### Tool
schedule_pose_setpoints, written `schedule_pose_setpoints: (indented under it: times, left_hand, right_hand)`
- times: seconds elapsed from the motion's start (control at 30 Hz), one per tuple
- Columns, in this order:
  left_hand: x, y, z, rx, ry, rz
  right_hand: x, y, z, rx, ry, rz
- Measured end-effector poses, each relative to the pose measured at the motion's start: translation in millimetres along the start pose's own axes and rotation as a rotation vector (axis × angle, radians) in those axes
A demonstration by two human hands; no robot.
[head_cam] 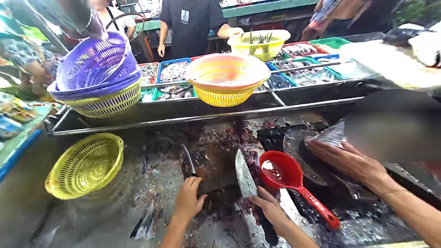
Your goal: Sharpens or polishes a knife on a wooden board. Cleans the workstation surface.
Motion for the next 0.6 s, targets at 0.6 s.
schedule_pose_setpoints:
  times: [0.6]
  left_hand:
    - [3.4, 127.7, 5.8, 0.203, 0.346, 0.07]
  right_hand:
    - [-4.4, 15.7, 11.9, 0.142, -0.453, 0.436]
Point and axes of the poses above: each hand's wrist, its own z-axis away from the middle knuckle, its own x-axis out of the palm, y = z × x, the point moved 4 cm from there along -z, towards the middle knuckle, and after that the axes turned 6 degrees about -x, right-handed, at the moved point
